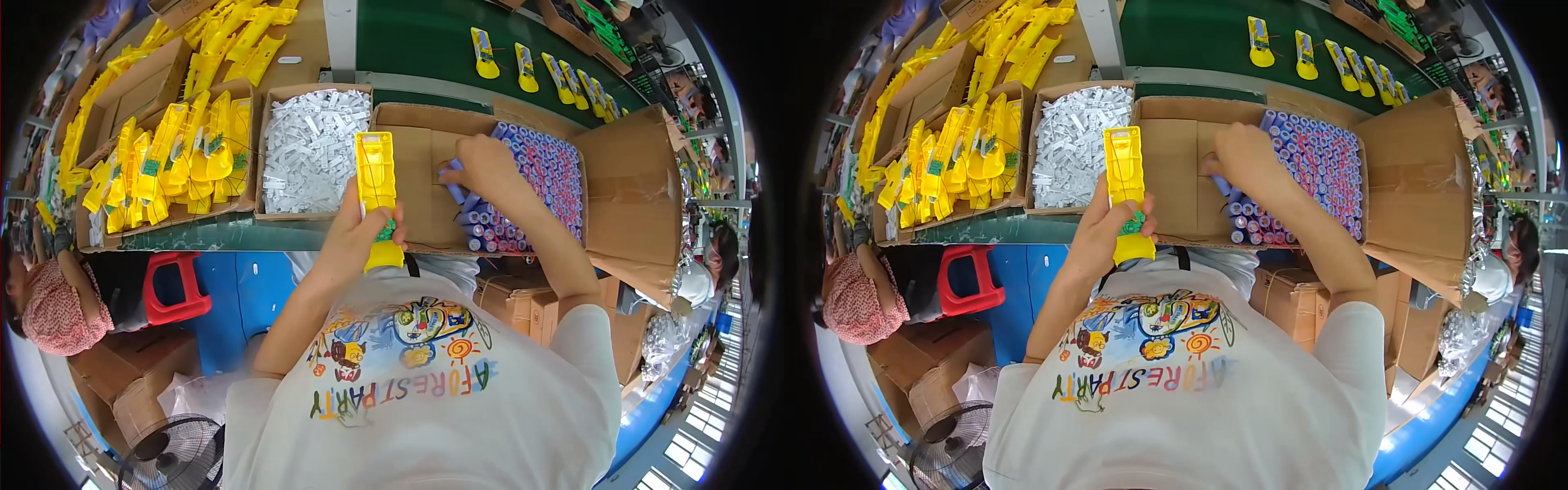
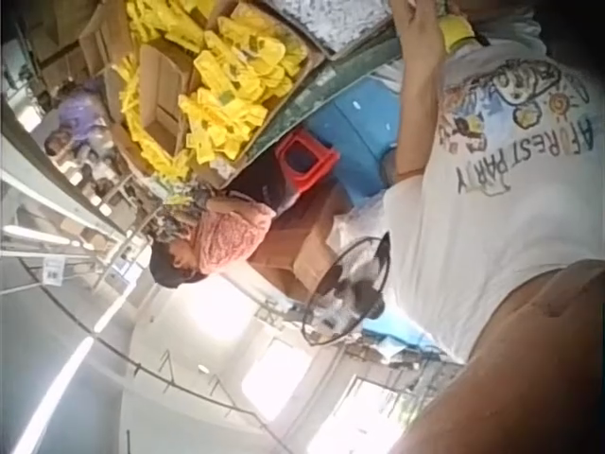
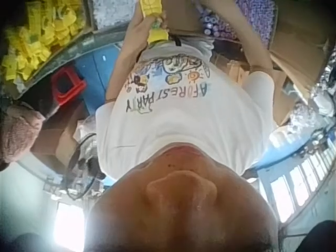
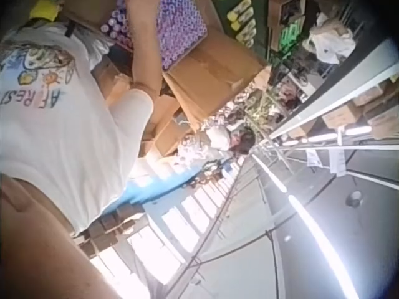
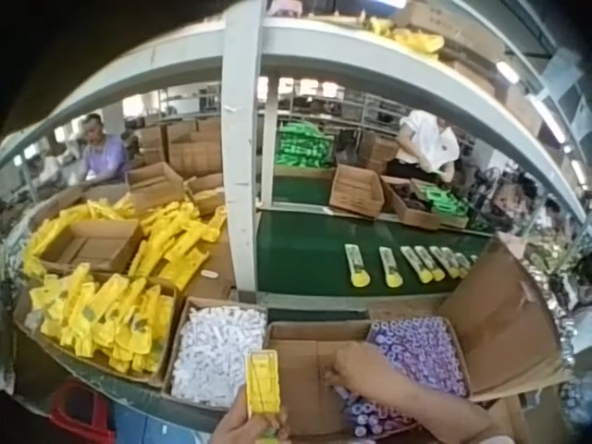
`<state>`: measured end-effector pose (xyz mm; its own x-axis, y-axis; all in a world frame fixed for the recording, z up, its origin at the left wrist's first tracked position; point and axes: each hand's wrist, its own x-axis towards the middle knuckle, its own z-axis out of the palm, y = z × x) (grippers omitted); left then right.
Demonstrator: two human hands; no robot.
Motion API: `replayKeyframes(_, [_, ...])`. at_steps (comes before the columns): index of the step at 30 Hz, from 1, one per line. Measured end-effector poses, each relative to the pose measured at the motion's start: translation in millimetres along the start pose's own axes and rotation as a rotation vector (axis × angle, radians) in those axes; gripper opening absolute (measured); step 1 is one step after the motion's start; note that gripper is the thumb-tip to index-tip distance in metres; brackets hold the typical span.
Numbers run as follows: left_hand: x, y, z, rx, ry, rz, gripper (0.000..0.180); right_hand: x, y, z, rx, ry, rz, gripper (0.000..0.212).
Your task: Assembling electronic components into yellow plastic housings on a production line.
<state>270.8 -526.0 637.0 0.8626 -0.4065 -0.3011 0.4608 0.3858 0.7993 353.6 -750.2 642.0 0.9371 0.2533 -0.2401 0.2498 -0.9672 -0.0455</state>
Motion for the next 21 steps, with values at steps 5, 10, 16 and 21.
replayKeyframes(5, [1.9,-0.7,-1.1,-0.041,-0.026,-0.005,0.046,32.8,16.2,23.8,-0.033,-0.026,-0.319,0.035])
replayKeyframes(10, [2.6,-7.3,-4.5,-0.102,-0.017,0.012,0.047,-3.0,-33.4,-24.5,0.671,0.821,-0.408,0.029])
replayKeyframes(16, [9.0,-3.6,-2.3,0.012,-0.001,0.109,0.047,-39.7,-57.4,-19.3,0.187,0.719,-0.815,0.045])
replayKeyframes(21, [-2.1,6.7,-22.6,0.011,-0.003,0.097,0.049,-40.9,-84.1,-16.5,0.044,0.503,-0.777,0.058])
